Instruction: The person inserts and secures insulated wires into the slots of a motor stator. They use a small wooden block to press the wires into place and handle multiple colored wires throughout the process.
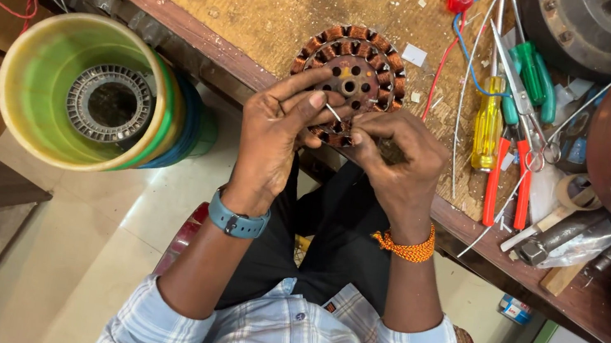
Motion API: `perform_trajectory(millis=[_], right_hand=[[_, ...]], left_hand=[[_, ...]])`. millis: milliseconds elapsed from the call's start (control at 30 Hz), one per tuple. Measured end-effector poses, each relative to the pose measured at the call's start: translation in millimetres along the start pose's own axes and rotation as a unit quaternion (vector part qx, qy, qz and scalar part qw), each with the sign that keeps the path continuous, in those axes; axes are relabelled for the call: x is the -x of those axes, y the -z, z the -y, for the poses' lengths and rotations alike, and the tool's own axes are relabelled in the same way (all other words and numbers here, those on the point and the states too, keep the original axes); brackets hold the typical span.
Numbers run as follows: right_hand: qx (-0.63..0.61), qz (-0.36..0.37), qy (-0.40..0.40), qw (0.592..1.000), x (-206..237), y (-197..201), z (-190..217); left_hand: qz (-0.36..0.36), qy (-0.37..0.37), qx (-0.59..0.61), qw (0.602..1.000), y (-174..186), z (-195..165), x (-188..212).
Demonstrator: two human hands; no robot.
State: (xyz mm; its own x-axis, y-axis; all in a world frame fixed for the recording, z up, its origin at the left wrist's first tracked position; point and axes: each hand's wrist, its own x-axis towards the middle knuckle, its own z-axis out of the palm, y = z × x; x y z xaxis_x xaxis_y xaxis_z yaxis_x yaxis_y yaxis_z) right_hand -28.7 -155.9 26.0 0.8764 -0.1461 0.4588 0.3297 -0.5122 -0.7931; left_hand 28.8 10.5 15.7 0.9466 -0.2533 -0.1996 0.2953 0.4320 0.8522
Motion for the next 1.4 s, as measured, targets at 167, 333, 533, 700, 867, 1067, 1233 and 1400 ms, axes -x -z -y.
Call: perform_trajectory(millis=[167, 333, 533, 700, 867, 1067, 1233, 1400], right_hand=[[0.011, 0.004, 0.016, 1.000, 0.0, -0.2, -1.0], [0.021, 0.003, 0.017, 1.000, -0.7, -0.8, 0.2], [0.011, -0.002, 0.030, 0.999, 0.4, -1.2, -0.2], [0.008, -0.003, 0.035, 0.999, 1.8, -1.9, -2.8], [0.032, -0.003, 0.047, 0.998, 3.0, -2.7, -4.8], [0.057, -0.005, 0.052, 0.997, 4.4, -3.3, -6.1], [0.053, -0.008, 0.052, 0.997, 4.5, -3.5, -6.8], [0.056, -0.011, 0.060, 0.997, 4.8, -3.7, -5.7]], left_hand=[[0.002, -0.005, 0.002, 1.000, 0.3, 1.7, 0.9], [0.003, -0.015, 0.007, 1.000, 1.1, 3.7, 0.5], [0.001, -0.017, 0.006, 1.000, 1.4, 4.3, 0.4], [-0.004, -0.010, 0.003, 1.000, 0.7, 3.3, -0.4], [-0.004, -0.003, -0.001, 1.000, 0.7, 2.4, -1.4], [-0.004, -0.008, -0.010, 1.000, 0.5, 3.8, -1.3], [-0.005, -0.008, -0.007, 1.000, 0.4, 5.6, -2.4], [-0.002, 0.003, 0.008, 1.000, 1.7, 5.8, -4.4]])
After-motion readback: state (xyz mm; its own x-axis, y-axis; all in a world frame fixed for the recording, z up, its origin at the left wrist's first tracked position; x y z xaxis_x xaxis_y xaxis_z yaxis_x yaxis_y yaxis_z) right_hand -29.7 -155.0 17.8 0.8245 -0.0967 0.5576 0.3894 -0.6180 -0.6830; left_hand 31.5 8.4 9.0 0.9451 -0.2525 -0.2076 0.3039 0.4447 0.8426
